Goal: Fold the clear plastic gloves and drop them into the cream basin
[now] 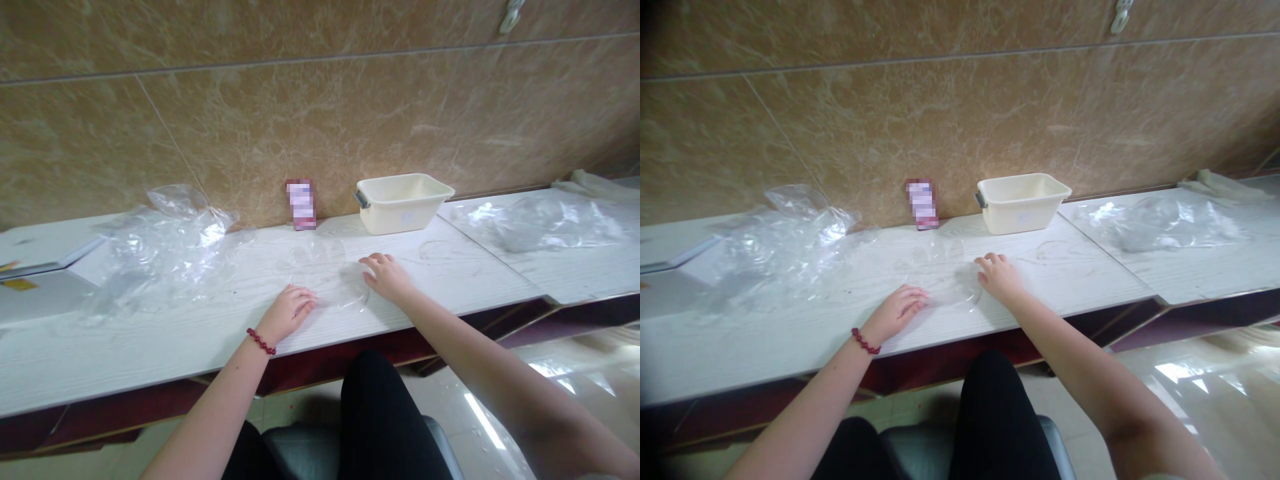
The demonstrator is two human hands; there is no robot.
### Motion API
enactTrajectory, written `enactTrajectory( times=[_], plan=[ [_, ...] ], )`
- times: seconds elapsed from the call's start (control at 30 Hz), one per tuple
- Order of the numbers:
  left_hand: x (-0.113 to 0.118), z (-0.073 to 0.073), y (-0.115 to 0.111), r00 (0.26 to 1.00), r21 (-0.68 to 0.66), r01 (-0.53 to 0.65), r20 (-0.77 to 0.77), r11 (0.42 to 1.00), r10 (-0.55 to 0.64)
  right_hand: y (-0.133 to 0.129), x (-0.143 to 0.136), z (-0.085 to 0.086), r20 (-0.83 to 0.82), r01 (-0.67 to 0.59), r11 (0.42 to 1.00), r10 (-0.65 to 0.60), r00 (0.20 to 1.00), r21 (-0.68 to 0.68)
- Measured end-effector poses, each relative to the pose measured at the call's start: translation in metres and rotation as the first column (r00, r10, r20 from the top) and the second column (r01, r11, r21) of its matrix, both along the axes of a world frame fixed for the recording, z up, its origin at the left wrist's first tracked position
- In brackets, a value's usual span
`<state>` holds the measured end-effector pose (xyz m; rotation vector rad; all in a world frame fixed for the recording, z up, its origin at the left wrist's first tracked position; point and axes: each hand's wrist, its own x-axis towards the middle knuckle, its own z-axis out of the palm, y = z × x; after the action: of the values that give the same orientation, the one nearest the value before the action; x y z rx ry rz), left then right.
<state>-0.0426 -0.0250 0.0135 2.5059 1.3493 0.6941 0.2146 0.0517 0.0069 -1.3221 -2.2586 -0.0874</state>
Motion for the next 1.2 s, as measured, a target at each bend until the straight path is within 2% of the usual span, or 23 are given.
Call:
enactTrajectory(
  times=[0.13,0.2,0.37,0.47,0.53,0.63,0.73,0.8,0.83,0.9,0.97,1.07,1.2],
  plan=[
    [0.001,0.002,-0.001,1.000,0.004,-0.011,0.001,1.000,0.011,0.035,-0.006,0.000,-0.002,0.032,0.997,-0.032,0.999,-0.074],
    [0.002,0.003,-0.002,1.000,0.002,-0.023,-0.011,1.000,0.023,0.050,-0.011,0.005,-0.054,-0.002,0.994,-0.004,0.999,-0.106],
    [-0.003,0.010,-0.009,0.996,-0.007,-0.010,-0.087,1.000,0.009,0.066,-0.013,0.016,-0.157,-0.249,0.959,0.227,0.961,-0.133],
    [-0.002,0.021,-0.006,0.998,0.005,0.029,-0.047,1.000,-0.029,0.065,-0.006,0.014,-0.156,-0.346,0.930,0.326,0.932,-0.126],
    [0.006,0.029,0.005,1.000,0.012,0.015,-0.016,1.000,-0.014,0.064,-0.001,0.010,-0.192,-0.348,0.929,0.321,0.927,-0.127],
    [0.032,0.037,0.031,0.996,-0.012,-0.016,-0.093,1.000,0.015,0.063,0.003,0.003,-0.339,-0.267,0.942,0.188,0.922,-0.203],
    [0.060,0.031,0.056,0.972,-0.092,-0.008,-0.233,0.996,-0.014,0.063,0.001,-0.002,-0.576,-0.279,0.890,0.022,0.817,-0.362],
    [0.073,0.019,0.066,0.949,-0.135,-0.071,-0.315,0.988,0.025,0.061,-0.001,-0.003,-0.699,-0.309,0.860,-0.074,0.711,-0.406],
    [0.077,0.013,0.068,0.937,-0.153,-0.098,-0.347,0.983,0.039,0.059,-0.002,-0.004,-0.724,-0.301,0.862,-0.104,0.682,-0.408],
    [0.080,0.003,0.070,0.920,-0.171,-0.141,-0.386,0.975,0.065,0.054,-0.005,-0.006,-0.705,-0.241,0.886,-0.125,0.698,-0.397],
    [0.080,-0.004,0.068,0.912,-0.163,-0.168,-0.400,0.972,0.090,0.048,-0.008,-0.009,-0.640,-0.176,0.911,-0.114,0.759,-0.372],
    [0.079,-0.008,0.066,0.908,-0.144,-0.186,-0.402,0.972,0.114,0.039,-0.012,-0.012,-0.568,-0.131,0.929,-0.097,0.817,-0.347],
    [0.079,-0.008,0.066,0.922,-0.130,-0.174,-0.369,0.976,0.115,0.029,-0.016,-0.010,-0.550,-0.139,0.953,-0.033,0.834,-0.268]
  ],
)
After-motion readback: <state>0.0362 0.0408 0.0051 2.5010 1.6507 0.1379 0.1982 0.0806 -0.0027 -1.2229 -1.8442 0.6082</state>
